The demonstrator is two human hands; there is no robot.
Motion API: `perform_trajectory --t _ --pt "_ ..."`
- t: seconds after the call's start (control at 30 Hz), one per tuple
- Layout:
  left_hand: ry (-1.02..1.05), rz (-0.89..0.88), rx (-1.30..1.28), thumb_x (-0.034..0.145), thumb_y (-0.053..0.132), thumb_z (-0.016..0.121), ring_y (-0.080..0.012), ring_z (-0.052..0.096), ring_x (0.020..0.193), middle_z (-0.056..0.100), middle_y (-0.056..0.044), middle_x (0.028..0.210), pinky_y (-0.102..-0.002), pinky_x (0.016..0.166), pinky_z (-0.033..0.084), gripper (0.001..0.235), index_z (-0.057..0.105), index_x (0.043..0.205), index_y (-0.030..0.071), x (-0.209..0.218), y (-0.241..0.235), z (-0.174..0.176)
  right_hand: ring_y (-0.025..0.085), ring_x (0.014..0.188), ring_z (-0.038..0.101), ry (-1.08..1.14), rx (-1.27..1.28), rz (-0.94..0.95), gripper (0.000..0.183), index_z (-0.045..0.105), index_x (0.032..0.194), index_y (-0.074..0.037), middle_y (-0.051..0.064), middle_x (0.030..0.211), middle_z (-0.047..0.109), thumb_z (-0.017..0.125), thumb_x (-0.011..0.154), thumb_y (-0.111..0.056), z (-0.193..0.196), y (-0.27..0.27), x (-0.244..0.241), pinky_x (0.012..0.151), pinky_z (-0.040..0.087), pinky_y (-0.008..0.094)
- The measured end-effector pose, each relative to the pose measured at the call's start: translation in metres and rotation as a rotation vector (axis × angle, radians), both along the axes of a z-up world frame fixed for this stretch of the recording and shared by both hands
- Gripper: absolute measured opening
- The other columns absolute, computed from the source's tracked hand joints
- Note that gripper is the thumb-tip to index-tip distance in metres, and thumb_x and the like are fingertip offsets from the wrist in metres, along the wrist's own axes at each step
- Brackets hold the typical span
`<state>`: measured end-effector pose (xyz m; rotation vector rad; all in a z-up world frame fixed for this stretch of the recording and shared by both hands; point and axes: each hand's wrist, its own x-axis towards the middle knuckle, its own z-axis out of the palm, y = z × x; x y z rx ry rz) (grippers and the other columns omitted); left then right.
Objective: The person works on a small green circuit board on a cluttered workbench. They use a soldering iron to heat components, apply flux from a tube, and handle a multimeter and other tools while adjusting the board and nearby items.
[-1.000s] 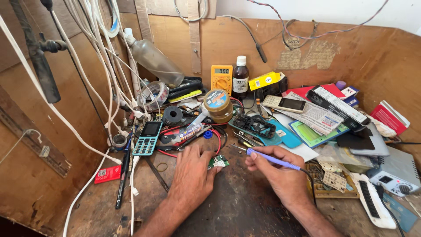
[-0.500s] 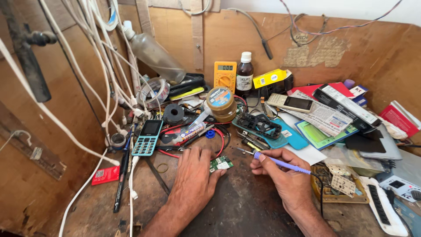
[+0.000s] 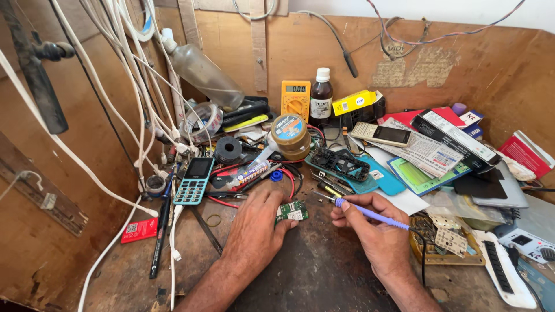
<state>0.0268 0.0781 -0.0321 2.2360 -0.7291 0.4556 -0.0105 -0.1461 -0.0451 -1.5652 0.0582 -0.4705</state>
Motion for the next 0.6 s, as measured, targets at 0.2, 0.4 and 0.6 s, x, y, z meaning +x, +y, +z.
perform_trajectory --t 0.2,0.4,0.6 --pt "-0.016 0.014 -0.053 0.077 0.014 0.081 -0.0372 0.057 0.113 0.061 -0.016 0.119 -0.047 0.093 0.046 0.042 0.068 0.115 0.000 0.003 0.001 -0.006 0.018 0.077 0.079 0.010 -0.118 -0.007 0.016 0.073 0.099 0.008 0.015 0.086 0.080 0.069 0.090 -0.006 -0.001 0.000 -0.007 0.073 0.068 0.032" --pt "-0.017 0.032 -0.005 0.081 0.017 0.080 -0.0351 0.058 0.108 0.062 -0.014 0.112 -0.046 0.091 0.047 0.041 0.069 0.117 0.000 0.004 0.000 -0.007 0.012 0.076 0.077 0.038 -0.209 -0.002 0.018 0.076 0.099 0.003 0.008 0.084 0.081 0.076 0.086 -0.011 -0.003 0.005 -0.010 0.072 0.064 0.026" --pt "0.004 0.048 0.009 0.081 0.018 0.080 -0.0327 0.058 0.102 0.063 -0.012 0.109 -0.044 0.089 0.048 0.041 0.070 0.117 0.002 0.003 0.000 -0.007 0.006 0.069 0.070 0.086 -0.298 -0.033 0.019 0.080 0.095 0.000 0.004 0.077 0.078 0.080 0.085 -0.017 -0.002 0.008 -0.012 0.064 0.057 0.022"
